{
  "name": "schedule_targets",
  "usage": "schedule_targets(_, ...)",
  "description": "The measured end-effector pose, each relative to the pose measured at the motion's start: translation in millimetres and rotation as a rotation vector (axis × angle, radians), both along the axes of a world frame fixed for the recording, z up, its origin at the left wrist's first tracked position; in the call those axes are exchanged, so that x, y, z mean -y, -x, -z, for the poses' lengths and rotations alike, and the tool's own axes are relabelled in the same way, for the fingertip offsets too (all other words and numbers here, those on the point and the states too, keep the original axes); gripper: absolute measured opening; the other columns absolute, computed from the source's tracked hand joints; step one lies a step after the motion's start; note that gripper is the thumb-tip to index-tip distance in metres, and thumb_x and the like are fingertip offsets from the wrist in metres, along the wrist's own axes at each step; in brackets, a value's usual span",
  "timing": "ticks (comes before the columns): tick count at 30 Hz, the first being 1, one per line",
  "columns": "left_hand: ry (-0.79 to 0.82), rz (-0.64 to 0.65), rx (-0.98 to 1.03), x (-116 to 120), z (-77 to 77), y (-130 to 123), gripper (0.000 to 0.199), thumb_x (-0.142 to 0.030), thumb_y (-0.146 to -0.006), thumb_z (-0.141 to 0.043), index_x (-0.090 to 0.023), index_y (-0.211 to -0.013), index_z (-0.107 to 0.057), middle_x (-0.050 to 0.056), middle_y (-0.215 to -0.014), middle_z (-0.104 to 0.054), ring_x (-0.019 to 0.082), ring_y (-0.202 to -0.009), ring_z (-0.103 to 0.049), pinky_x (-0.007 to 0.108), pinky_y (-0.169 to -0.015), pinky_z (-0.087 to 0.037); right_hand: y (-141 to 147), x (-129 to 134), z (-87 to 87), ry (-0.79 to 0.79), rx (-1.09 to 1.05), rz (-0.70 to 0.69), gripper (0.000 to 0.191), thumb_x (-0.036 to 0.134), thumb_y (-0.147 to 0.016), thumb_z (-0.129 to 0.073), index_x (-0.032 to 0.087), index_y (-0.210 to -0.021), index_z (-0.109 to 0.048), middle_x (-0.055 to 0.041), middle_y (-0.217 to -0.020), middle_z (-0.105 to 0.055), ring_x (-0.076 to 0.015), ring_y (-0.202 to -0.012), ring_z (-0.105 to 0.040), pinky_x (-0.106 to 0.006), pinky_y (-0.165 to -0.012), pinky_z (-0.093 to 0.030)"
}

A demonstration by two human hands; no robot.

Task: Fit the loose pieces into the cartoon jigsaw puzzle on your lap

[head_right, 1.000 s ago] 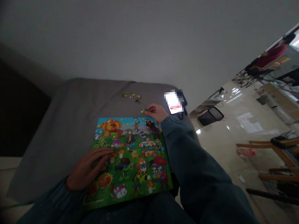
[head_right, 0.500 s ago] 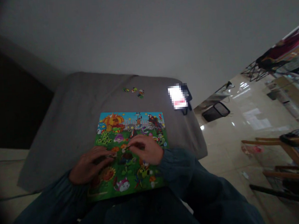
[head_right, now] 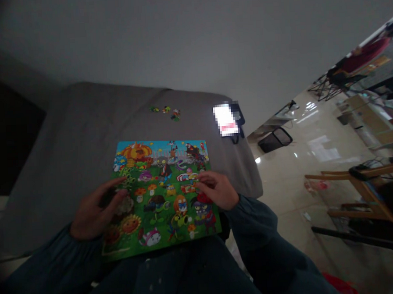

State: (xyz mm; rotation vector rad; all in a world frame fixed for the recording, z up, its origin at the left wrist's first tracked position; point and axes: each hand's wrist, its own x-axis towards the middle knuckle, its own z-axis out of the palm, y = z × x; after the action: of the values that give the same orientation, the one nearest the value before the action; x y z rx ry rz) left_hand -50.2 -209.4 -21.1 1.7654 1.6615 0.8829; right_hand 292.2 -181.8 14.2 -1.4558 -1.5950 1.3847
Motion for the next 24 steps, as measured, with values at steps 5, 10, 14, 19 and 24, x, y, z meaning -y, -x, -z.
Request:
schedule_targets(5,-0.003,-0.108,-0.015,0.6,0.5,-1.4,0.047,-0.049,-0.095,-0.048,-0.021,-0.131,-0.059,0.005,-0.099,-0.072,0.019,-0.081,-0.068,0.029,-0.075,-0.054,55.5,-4.9,-19.2,-0.112,0.035,-0.333,0.013,0.031,-0.084,-0.069,0.02,-0.089,-0.066,-0.0011,-0.08,-0.072,-0.0138,-0.071,-0.068,-0.026,-0.066,-0.054)
schedule_targets(10,-0.037,-0.143,0.039,1.9,-0.4,-2.2,0.049,-0.047,-0.096,-0.047,-0.017,-0.133,-0.057,0.008,-0.105,-0.071,0.02,-0.087,-0.067,0.029,-0.076,-0.054,119.1,-21.3,-12.1,-0.207,0.12,-0.618,0.009,0.02,-0.084,-0.07,0.018,-0.092,-0.067,-0.0006,-0.081,-0.072,-0.0126,-0.073,-0.066,-0.025,-0.069,-0.049)
schedule_targets(14,-0.07,-0.174,0.059,2.9,-3.2,-3.5,0.046,-0.044,-0.096,-0.047,-0.016,-0.131,-0.059,0.007,-0.105,-0.071,0.018,-0.085,-0.065,0.029,-0.077,-0.053,126.4,-33.5,-3.3,-0.245,0.184,-0.616,0.008,0.019,-0.083,-0.072,0.017,-0.09,-0.069,0.0008,-0.079,-0.07,-0.01,-0.065,-0.06,-0.024,-0.065,-0.045)
schedule_targets(19,-0.025,-0.178,0.045,1.9,-4.0,-3.6,0.046,-0.044,-0.095,-0.048,-0.017,-0.131,-0.059,0.004,-0.09,-0.069,0.017,-0.073,-0.062,0.027,-0.067,-0.051,65.0,-35.3,-9.2,-0.162,0.099,-0.428,0.011,0.027,-0.083,-0.073,0.019,-0.09,-0.072,0.0005,-0.077,-0.071,-0.012,-0.067,-0.063,-0.024,-0.063,-0.048)
schedule_targets(24,0.04,-0.169,0.048,-0.2,0.3,-1.0,0.047,-0.042,-0.095,-0.05,-0.017,-0.134,-0.057,0.005,-0.093,-0.068,0.018,-0.076,-0.062,0.029,-0.068,-0.051,4.7,-6.0,-17.7,-0.025,0.157,-0.288,0.02,0.035,-0.082,-0.072,0.02,-0.095,-0.074,-0.0023,-0.083,-0.075,-0.0148,-0.07,-0.068,-0.027,-0.065,-0.053)
